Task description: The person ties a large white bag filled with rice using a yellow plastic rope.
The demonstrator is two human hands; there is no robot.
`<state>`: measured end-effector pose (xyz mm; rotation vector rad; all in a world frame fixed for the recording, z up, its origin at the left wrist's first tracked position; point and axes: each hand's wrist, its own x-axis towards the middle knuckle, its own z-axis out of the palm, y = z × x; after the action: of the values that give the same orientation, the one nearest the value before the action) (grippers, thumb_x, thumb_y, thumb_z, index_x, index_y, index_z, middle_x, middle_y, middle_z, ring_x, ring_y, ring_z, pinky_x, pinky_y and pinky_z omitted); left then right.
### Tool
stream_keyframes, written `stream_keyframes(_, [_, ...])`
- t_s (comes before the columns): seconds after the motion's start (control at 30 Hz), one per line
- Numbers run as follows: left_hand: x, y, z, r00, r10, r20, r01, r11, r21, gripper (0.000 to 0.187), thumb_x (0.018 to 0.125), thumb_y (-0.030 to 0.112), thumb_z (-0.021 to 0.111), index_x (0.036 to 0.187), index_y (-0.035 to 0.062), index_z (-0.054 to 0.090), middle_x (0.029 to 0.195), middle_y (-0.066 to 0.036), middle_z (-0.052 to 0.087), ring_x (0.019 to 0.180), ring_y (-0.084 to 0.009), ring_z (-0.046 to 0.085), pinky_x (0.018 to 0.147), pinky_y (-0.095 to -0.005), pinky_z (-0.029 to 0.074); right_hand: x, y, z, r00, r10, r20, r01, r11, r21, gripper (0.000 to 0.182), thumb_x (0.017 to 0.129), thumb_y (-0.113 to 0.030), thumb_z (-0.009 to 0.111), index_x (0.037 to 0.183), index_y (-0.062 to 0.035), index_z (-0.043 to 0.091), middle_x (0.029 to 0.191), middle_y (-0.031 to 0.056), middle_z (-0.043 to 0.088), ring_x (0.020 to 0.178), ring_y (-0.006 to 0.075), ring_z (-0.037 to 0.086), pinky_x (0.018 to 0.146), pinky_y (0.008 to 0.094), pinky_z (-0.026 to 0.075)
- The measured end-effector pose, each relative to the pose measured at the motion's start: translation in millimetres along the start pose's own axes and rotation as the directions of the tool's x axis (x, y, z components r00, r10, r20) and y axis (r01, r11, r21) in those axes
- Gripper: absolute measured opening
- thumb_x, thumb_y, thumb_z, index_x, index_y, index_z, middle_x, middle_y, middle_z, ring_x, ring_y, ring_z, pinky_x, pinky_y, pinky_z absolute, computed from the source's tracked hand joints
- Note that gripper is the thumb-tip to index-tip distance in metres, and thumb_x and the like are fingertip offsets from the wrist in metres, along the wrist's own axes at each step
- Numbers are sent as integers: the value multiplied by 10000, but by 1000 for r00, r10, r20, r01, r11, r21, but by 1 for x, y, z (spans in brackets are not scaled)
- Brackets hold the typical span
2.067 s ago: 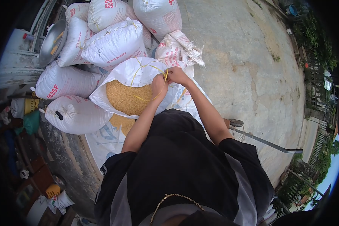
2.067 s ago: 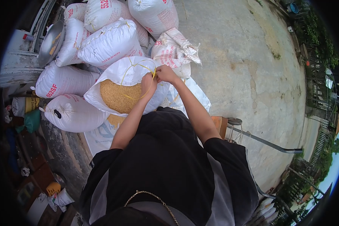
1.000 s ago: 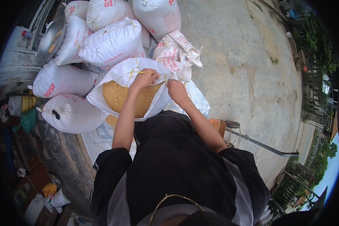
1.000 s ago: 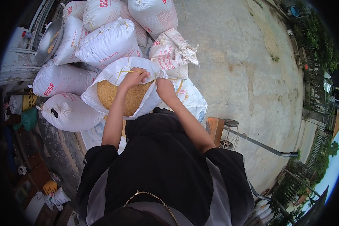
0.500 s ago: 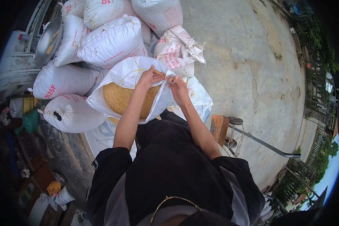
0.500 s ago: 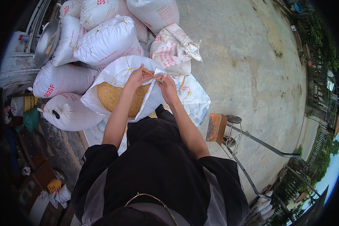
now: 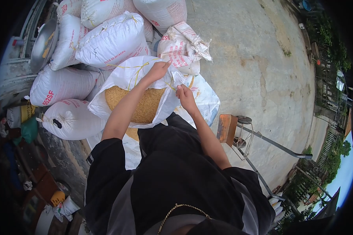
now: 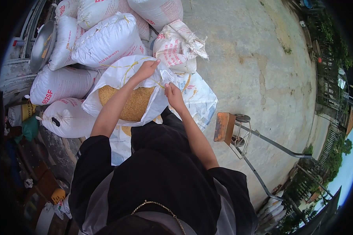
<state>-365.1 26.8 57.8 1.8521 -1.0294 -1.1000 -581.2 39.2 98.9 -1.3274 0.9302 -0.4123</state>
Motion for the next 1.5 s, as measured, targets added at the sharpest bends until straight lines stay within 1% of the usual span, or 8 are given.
stream_keyframes(0.33, [28,8,12,929,187,319,-253,951,180,509,1004,348,451,778,-81,607,762,-276,631,750,-428,606,740,-457,461,-44,17,-44,994,46,-95,-50,998,-38,407,1049,-278,408,725,-42,482,651,14,469,654,113,437,664,275,386])
stream_keyframes(0.5, [-9,4,-18,943,121,310,-159,982,101,439,1010,329,456,869,-43,640,755,-217,625,733,-374,594,732,-408,462,-38,1,-32,963,88,-256,50,871,488,362,1048,-290,428,763,-78,497,802,58,599,852,175,570,866,339,437])
stream_keyframes(0.57, [-30,-13,-33,834,480,272,-551,734,396,390,1004,308,470,907,-13,669,754,-170,637,766,-380,605,763,-423,471,-33,-9,-28,966,57,-253,82,859,506,330,1051,-289,415,815,-79,510,835,58,596,899,184,564,902,354,423])
stream_keyframes(0.8, [-58,17,-97,895,75,440,-291,846,448,422,1021,331,434,976,-23,659,982,-161,685,881,-355,641,826,-422,495,-6,-19,-14,987,-89,-136,155,766,624,237,1053,-267,405,911,-98,491,793,29,534,769,170,541,882,352,430])
stream_keyframes(0.9, [-52,15,-85,954,-6,300,87,962,-258,496,1040,369,397,1030,-59,647,983,-170,694,888,-278,663,834,-376,512,-6,-11,-4,996,11,-91,48,785,618,262,1049,-275,423,874,-90,485,748,14,505,657,123,486,724,280,435])
stream_keyframes(1.0, [-46,13,-58,939,-160,306,344,506,-791,568,1046,409,377,1070,-95,638,861,-142,698,848,-204,667,806,-340,528,-13,-5,3,987,48,-155,30,883,468,259,1054,-272,407,886,-90,482,727,13,508,624,93,436,615,241,381])
stream_keyframes(1.17, [-62,70,-34,902,-53,429,-97,942,320,450,953,408,553,1020,-21,670,839,-193,672,865,-293,675,787,-418,524,-20,-1,5,966,31,-258,88,896,436,252,1051,-255,409,883,-82,483,715,12,506,613,91,443,603,235,382])
stream_keyframes(1.5, [-30,61,28,865,437,245,-490,839,234,207,782,115,587,937,7,674,859,-226,652,843,-411,624,718,-474,472,-28,15,39,986,78,-147,-13,918,396,246,1052,-242,405,860,-93,439,684,-14,437,602,75,395,555,227,351])
